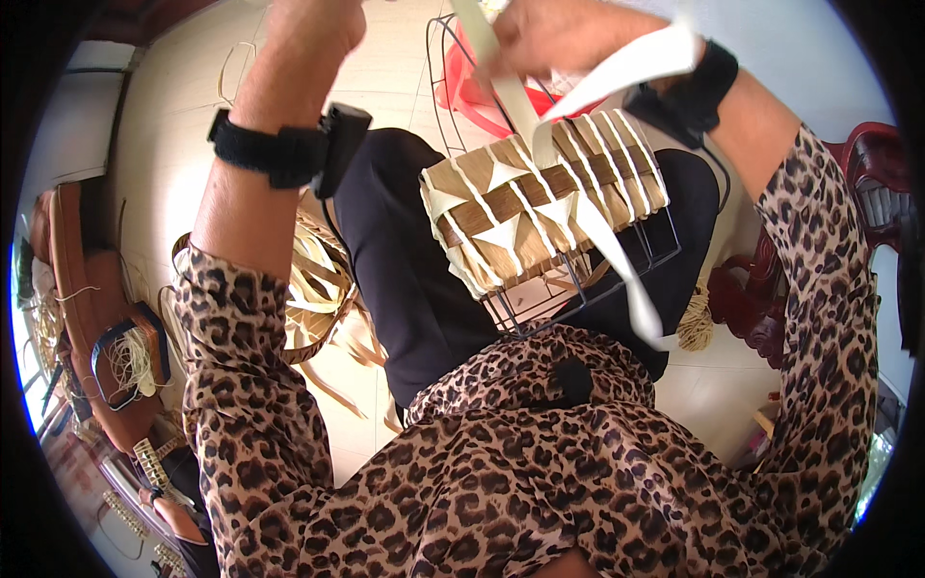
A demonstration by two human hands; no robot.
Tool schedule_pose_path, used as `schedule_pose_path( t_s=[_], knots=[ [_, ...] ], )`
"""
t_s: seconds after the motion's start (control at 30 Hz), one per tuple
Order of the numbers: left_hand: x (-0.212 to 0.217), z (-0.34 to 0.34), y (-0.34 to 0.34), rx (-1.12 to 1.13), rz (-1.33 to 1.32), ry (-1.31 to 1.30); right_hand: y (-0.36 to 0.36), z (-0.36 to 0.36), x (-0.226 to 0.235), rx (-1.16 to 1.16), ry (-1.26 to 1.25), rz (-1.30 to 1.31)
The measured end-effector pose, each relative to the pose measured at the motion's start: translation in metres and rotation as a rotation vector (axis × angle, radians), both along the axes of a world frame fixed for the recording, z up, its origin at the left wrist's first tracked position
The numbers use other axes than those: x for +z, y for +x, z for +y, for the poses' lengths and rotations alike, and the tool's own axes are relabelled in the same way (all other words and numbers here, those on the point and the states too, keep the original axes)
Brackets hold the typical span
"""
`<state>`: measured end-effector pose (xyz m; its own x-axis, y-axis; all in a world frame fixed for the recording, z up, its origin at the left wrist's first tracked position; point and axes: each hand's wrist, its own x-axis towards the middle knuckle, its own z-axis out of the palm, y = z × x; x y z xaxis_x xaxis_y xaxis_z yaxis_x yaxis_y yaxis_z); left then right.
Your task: The person weaves strips of light-colored material into a wire basket frame by hand. They thread the strips through the frame, bend the ends, and tuck them into the existing weave to secure them.
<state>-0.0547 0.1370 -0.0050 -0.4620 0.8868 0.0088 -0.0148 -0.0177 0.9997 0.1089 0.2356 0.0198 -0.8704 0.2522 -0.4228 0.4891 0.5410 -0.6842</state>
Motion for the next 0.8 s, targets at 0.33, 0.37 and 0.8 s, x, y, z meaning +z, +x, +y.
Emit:
schedule_pose_path(
  t_s=[0.33, 0.37, 0.8],
  knots=[
    [0.002, 0.0, 0.025, -0.209, 0.052, -0.197, -0.015, 0.035, 0.025, -0.426, -0.033, 0.572],
    [0.006, 0.01, 0.007, -0.107, -0.045, -0.135, -0.008, 0.026, 0.014, -0.348, -0.046, 0.404],
    [-0.006, 0.005, 0.062, -0.514, 0.3, -0.306, -0.017, 0.064, 0.027, -0.602, -0.323, 0.867]
  ],
)
